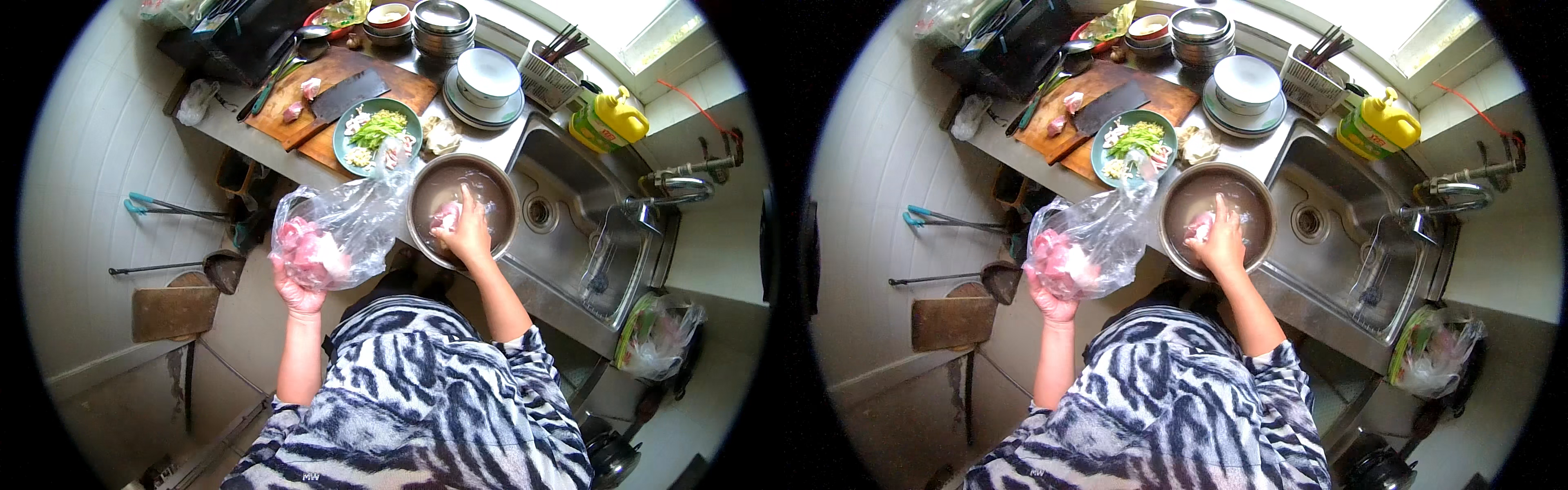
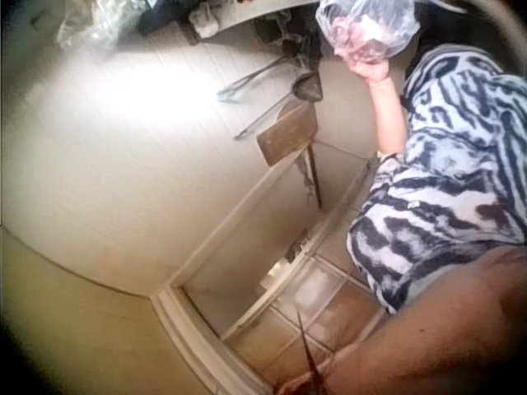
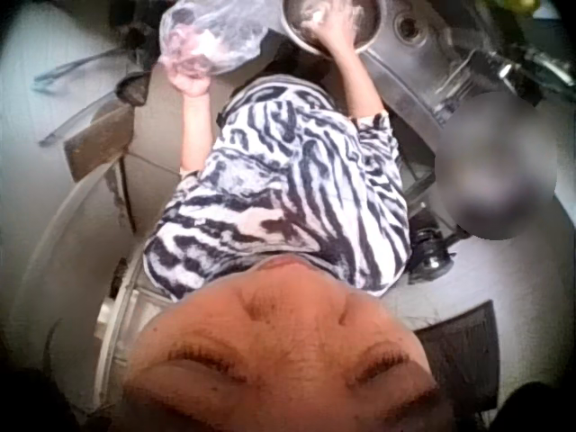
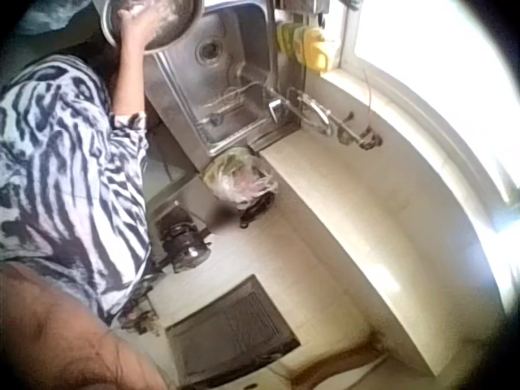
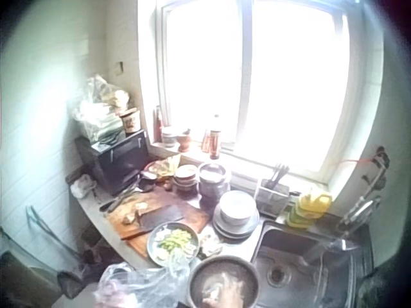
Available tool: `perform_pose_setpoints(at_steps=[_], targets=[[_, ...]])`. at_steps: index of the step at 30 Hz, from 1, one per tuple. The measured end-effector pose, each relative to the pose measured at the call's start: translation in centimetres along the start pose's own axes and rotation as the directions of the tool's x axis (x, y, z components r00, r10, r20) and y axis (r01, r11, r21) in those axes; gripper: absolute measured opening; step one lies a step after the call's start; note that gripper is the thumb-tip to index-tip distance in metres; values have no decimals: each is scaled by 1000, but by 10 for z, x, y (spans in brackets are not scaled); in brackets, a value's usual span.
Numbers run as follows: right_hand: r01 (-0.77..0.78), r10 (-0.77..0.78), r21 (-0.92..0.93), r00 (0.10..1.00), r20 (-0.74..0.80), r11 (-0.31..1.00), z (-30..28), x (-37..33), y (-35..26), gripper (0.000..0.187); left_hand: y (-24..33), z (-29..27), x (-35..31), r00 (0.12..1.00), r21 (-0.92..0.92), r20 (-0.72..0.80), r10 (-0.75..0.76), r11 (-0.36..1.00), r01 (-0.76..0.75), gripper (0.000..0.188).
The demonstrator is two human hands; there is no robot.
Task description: The person slices green vegetables on a wooden cutting board using a cleaver and places them on a plate. They then handle a large piece of raw meat, separating it into smaller portions by hand and placing the pieces into a plastic bag for storage.
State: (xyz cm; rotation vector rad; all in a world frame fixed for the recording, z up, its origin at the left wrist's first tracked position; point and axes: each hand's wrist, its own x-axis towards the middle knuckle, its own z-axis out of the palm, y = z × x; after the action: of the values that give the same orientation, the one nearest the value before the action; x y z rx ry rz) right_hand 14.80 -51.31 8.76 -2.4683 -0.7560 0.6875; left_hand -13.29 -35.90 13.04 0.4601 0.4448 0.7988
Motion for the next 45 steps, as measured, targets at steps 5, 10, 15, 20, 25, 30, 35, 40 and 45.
perform_pose_setpoints(at_steps=[5,10,15,20,25,30,35,40,45], targets=[[-32,34,77,999,-27,997,-2,3,6,105,-7,22,0,997,-54,74,-4,998,8,64],[-19,17,-18,994,-109,1000,0,1,11,109,-15,26,12,989,-107,20,-149,983,150,78],[14,-50,-196,982,-184,980,5,-10,2,87,-29,55,20,989,-124,-19,-148,982,145,81],[9,-73,-304,977,-200,953,15,1,3,60,-37,52,26,989,3,6,-146,989,146,83],[-24,-16,-323,993,-121,946,-13,-13,-10,74,-37,66,20,985,-124,37,-168,977,171,75],[364,-342,151,927,-151,919,-46,-47,4,75,-40,80,24,978,-143,89,-188,969,200,73],[-140,-371,895,875,312,422,-78,-69,10,108,-69,103,33,901,-132,220,-374,903,408,64],[-269,-410,962,874,262,42,-68,-52,26,100,-117,125,27,725,4,242,-644,748,663,55],[-115,-348,953,913,212,281,-88,-57,9,55,-127,132,13,663,153,232,-712,700,698,51]])
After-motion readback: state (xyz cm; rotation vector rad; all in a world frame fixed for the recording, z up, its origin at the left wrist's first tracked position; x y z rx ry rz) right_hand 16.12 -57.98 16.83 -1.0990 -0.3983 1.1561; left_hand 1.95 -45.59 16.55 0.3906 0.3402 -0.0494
